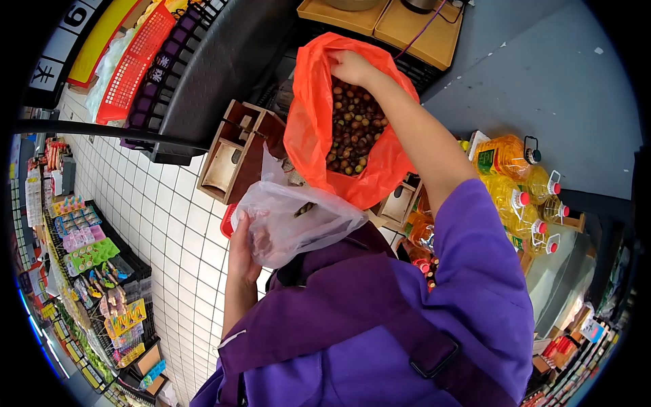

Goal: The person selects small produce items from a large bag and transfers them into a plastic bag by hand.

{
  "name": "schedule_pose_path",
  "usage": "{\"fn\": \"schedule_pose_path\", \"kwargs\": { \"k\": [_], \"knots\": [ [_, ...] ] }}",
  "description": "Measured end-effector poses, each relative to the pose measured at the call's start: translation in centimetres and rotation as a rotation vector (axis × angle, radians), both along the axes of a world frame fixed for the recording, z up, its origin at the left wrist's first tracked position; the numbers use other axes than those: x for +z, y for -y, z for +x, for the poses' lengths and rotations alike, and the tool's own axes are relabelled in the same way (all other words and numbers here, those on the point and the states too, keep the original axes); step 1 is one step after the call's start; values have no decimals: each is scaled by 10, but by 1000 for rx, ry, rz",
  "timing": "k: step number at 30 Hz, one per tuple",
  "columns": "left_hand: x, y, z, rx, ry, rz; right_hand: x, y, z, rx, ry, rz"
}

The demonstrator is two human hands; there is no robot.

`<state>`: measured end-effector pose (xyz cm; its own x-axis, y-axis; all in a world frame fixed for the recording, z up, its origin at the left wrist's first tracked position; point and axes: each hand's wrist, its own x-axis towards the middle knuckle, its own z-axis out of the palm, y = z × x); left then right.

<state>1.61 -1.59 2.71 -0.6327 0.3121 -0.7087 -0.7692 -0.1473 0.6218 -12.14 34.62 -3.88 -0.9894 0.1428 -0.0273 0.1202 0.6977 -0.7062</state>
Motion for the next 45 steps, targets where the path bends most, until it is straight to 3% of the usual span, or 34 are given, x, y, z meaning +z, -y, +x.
{"fn": "schedule_pose_path", "kwargs": {
  "k": [1, 4, 10, 14, 16, 17, 18, 23, 26, 27, 32, 38, 42, 44, 45],
  "knots": [
    [-1, 0, 1, 1, 2, 3, -4, -2, -2, 33, -11, 49],
    [-4, -3, 2, -3, 3, -19, -30, -2, 8, 144, 320, 389],
    [0, -15, -1, -50, 38, -43, -72, 20, 64, 119, 78, 420],
    [0, -14, -4, -67, 54, -26, -52, 21, 100, 77, 295, 175],
    [-1, -12, -5, -63, 45, -88, -63, 2, 106, -46, 249, 55],
    [-3, -10, -5, -47, 50, -78, -64, -6, 108, -162, 196, -169],
    [-5, -7, -5, -30, 57, -69, -45, -8, 110, -224, 274, -183],
    [-4, -7, -6, 6, 62, -83, -69, -19, 96, -58, -85, 129],
    [-3, -5, -6, 15, 59, -37, -59, 11, 78, -91, -19, 172],
    [-2, -5, -7, -14, 59, 2, -64, 19, 68, -84, 163, 355],
    [4, -10, -6, 10, 57, 2, -77, 28, 52, -74, 187, 519],
    [4, -9, -5, 24, 57, 0, -70, 27, 40, -103, 463, 377],
    [0, -4, -7, -7, 54, 72, -52, 15, 73, -46, 398, 282],
    [-2, -3, -7, 3, 62, 93, -70, 4, 76, -292, 73, -258],
    [-3, -3, -7, 5, 64, 97, -69, 0, 72, -361, -5, -99]
  ]
}}
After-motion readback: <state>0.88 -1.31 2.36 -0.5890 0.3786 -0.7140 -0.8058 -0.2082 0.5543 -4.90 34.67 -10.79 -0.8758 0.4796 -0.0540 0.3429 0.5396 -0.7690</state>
